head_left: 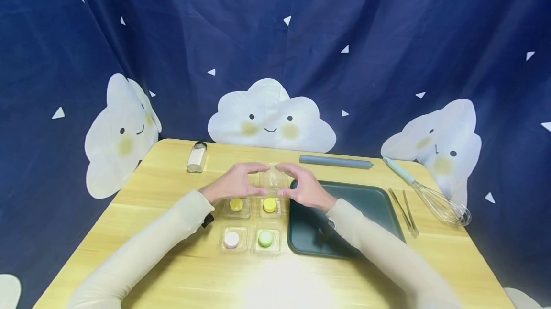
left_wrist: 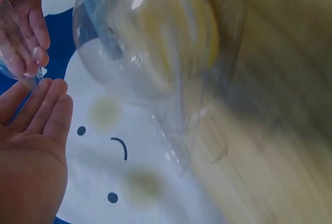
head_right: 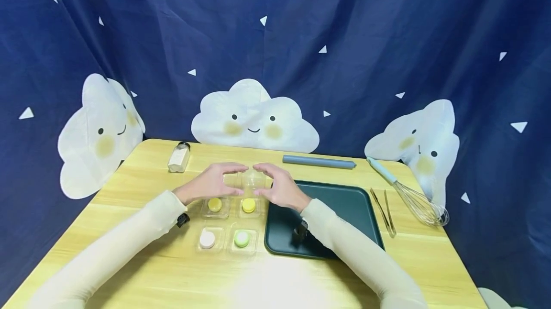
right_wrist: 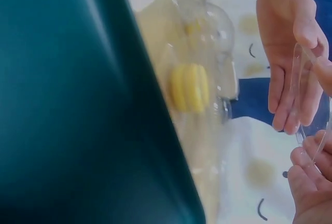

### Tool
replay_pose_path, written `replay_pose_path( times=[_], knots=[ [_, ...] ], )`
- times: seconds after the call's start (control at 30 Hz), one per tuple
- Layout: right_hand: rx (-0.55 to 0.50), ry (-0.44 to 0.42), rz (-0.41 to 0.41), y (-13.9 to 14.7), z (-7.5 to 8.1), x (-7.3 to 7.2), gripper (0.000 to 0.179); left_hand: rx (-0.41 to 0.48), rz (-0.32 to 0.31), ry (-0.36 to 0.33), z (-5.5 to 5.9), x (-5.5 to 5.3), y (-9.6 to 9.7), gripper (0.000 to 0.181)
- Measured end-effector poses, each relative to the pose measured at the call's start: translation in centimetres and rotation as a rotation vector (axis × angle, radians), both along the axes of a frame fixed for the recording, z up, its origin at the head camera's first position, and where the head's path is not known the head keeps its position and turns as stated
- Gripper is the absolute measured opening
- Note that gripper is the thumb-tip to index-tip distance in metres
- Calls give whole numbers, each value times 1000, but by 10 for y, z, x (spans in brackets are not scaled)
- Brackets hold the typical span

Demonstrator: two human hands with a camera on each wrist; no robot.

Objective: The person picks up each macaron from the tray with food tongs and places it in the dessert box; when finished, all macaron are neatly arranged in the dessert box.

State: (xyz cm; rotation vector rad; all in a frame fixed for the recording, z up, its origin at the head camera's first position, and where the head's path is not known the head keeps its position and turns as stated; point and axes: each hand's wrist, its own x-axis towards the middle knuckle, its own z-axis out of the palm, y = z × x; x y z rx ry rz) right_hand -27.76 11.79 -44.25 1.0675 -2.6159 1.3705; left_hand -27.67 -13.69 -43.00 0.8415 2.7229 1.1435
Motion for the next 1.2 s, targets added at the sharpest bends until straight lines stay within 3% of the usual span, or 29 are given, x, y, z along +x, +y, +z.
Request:
replay_pose_path(
  times=[0.27, 0.5, 0.93, 1.2],
  knots=[
    [37, -26, 29, 0, -13, 14, 71, -109, -35, 63, -8, 12, 0, 75],
    [213, 51, 22, 1, -18, 21, 75, -200, -68, 57, -12, 18, 3, 74],
    [343, 78, 25, -3, -27, 25, 74, -288, -84, -13, -25, 18, 7, 77],
    [386, 90, 27, -5, -30, 23, 75, -326, -98, 32, -27, 18, 10, 77]
  ],
)
